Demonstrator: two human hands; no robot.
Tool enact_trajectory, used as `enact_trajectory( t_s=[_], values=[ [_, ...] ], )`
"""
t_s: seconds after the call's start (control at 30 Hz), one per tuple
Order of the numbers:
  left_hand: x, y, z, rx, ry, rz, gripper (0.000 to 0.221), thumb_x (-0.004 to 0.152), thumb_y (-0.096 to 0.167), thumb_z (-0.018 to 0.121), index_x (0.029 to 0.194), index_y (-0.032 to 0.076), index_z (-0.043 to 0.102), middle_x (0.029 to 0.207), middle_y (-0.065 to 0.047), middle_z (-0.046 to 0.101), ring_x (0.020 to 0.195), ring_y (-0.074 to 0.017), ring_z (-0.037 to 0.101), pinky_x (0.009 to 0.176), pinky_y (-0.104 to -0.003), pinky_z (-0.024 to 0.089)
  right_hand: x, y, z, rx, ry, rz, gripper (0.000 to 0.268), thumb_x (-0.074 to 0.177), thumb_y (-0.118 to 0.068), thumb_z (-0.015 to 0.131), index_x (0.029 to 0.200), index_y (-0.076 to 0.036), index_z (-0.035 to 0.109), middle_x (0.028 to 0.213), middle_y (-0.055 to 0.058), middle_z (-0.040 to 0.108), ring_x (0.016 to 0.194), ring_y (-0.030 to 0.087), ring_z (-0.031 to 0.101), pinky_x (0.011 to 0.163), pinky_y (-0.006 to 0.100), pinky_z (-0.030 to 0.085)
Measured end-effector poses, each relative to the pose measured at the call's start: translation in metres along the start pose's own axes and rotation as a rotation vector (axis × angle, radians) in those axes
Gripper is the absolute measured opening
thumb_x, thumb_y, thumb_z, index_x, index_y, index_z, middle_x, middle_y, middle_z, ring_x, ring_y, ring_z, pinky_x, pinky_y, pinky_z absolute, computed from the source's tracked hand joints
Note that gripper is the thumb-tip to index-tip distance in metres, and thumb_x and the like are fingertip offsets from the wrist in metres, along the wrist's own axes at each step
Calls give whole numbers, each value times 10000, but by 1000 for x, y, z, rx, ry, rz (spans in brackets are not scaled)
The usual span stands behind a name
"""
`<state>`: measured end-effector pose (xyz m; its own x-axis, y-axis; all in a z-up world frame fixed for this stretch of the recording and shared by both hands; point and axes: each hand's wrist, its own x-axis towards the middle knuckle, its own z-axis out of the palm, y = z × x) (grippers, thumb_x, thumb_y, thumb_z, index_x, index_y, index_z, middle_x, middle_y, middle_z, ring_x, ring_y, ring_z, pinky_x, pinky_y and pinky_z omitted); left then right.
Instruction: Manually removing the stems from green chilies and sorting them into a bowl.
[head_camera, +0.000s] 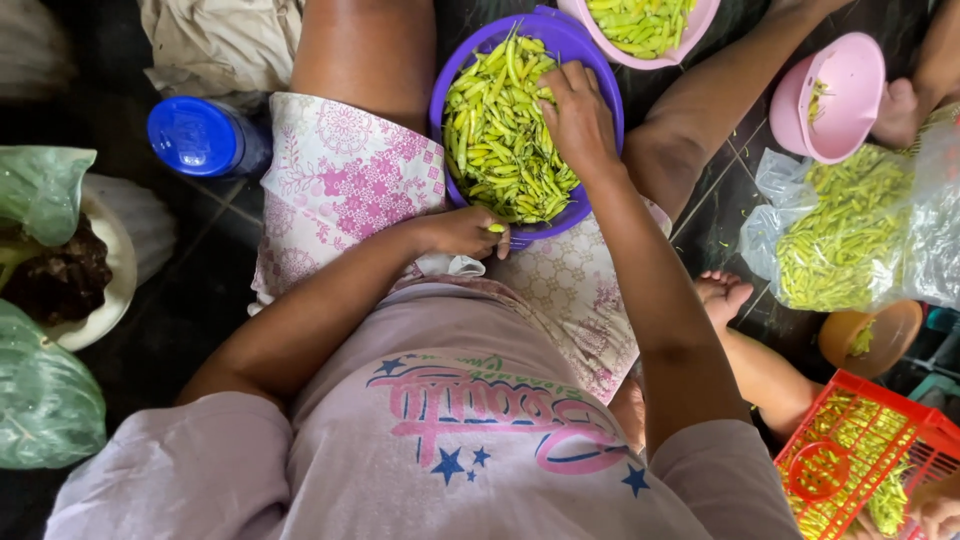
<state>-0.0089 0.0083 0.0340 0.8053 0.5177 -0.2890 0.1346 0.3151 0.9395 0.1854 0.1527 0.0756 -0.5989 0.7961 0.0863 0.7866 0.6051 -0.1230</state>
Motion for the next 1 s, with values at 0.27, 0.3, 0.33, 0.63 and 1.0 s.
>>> enact_trajectory(
  t_s=[0.27, 0.3, 0.33, 0.63, 1.0],
  values=[
    [-4, 1, -2, -59, 12, 12, 269, 971, 95, 460, 909, 42, 717, 617, -2, 493, 520, -105, 386, 500, -265, 321, -32, -33, -56, 571, 198, 207, 97, 977, 42, 701, 1059, 4, 666, 916, 75, 642, 740, 137, 569, 681, 252, 495],
    [-4, 1, -1, -68, 9, 20, 269, 965, 98, 462, 918, 31, 719, 622, -5, 498, 528, -106, 392, 504, -266, 323, -47, -40, -67, 743, 201, 333, 78, 1012, -9, 706, 1080, 7, 671, 837, 28, 635, 664, 72, 490, 576, 198, 392],
    [3, -12, -1, -74, 11, 23, 269, 965, 98, 462, 918, 31, 719, 622, -5, 498, 528, -106, 392, 504, -266, 323, -61, -48, -69, 740, 195, 332, 78, 1012, -9, 706, 1080, 7, 671, 837, 28, 635, 664, 72, 490, 576, 198, 392],
    [32, -73, 4, -370, -97, 287, 214, 1036, 52, 455, 1072, -51, 638, 646, -15, 575, 474, -44, 466, 453, -202, 371, -134, -103, -52, 1121, 77, 593, 139, 982, -24, 733, 1088, 45, 676, 925, 240, 761, 903, 184, 743, 804, 356, 631],
    [20, -43, 1, -10, -42, 64, 280, 987, 180, 524, 896, 122, 782, 565, 36, 573, 457, -73, 486, 471, -223, 397, -156, -99, -29, 1152, 45, 573, 122, 978, -54, 744, 1061, 36, 736, 871, 158, 748, 862, 152, 689, 778, 372, 623]
  ],
)
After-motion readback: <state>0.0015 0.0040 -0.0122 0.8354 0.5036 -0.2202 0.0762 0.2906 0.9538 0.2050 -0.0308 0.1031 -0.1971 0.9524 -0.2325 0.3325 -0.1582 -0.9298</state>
